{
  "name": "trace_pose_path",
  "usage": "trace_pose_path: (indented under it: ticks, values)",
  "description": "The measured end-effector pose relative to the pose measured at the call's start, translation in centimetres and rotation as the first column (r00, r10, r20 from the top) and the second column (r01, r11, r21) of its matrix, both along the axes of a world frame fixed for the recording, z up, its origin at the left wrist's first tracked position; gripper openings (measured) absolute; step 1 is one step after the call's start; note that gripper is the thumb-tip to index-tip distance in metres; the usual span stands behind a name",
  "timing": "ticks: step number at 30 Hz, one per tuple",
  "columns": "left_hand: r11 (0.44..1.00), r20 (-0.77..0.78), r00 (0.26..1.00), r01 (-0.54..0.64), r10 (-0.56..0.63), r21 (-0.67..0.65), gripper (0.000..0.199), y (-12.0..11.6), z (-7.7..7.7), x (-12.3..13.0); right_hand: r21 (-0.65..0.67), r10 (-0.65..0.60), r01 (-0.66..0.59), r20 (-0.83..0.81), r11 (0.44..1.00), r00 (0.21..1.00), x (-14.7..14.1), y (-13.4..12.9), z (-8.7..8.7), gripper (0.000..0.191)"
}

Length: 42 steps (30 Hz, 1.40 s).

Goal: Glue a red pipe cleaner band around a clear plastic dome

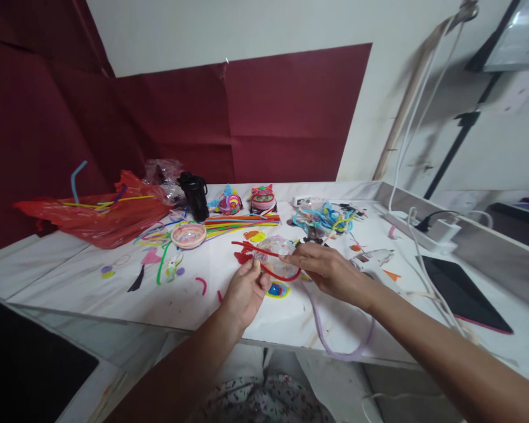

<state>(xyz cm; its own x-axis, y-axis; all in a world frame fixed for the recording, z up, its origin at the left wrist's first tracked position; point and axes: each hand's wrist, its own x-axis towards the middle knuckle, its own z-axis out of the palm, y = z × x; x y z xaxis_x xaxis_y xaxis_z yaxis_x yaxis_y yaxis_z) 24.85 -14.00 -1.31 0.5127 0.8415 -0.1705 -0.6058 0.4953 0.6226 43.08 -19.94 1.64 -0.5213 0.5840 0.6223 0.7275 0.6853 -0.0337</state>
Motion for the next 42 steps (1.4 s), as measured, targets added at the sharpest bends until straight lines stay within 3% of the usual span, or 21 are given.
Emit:
trace_pose_path:
  ticks: [12, 19, 26, 30, 36, 42]
  values:
    - [0.991, -0.007, 0.999, -0.042, 0.043, 0.126, 0.026, -0.4, -0.5, 0.0, 0.004, -0.046, 0.047, -0.02, 0.999, 0.999, -0.4, -0.2, -0.4, 0.043]
    - [0.98, 0.003, 0.994, -0.107, 0.108, 0.168, 0.037, -0.5, -0.6, -0.2, -0.03, -0.04, 0.039, -0.043, 0.999, 0.998, -0.3, 0.3, -1.1, 0.05]
    - [0.978, -0.015, 0.992, -0.123, 0.127, 0.167, 0.039, 0.7, -0.8, -0.3, 0.017, -0.098, 0.099, -0.052, 0.995, 0.994, -0.6, 0.9, -1.2, 0.041]
    - [0.979, -0.004, 0.995, -0.098, 0.101, 0.178, 0.034, 2.1, 0.0, -0.6, 0.009, -0.107, 0.108, -0.04, 0.994, 0.993, -0.8, 2.2, -0.2, 0.041]
    - [0.988, -0.024, 0.997, -0.076, 0.08, 0.136, 0.023, 4.3, 2.1, -0.9, 0.043, -0.018, 0.023, -0.11, 0.999, 0.994, -0.5, 4.8, 0.8, 0.041]
    - [0.99, -0.091, 0.996, 0.017, -0.004, 0.139, 0.024, 5.9, 2.6, 0.0, 0.067, 0.001, 0.009, -0.147, 0.998, 0.989, 1.0, 5.8, 1.0, 0.043]
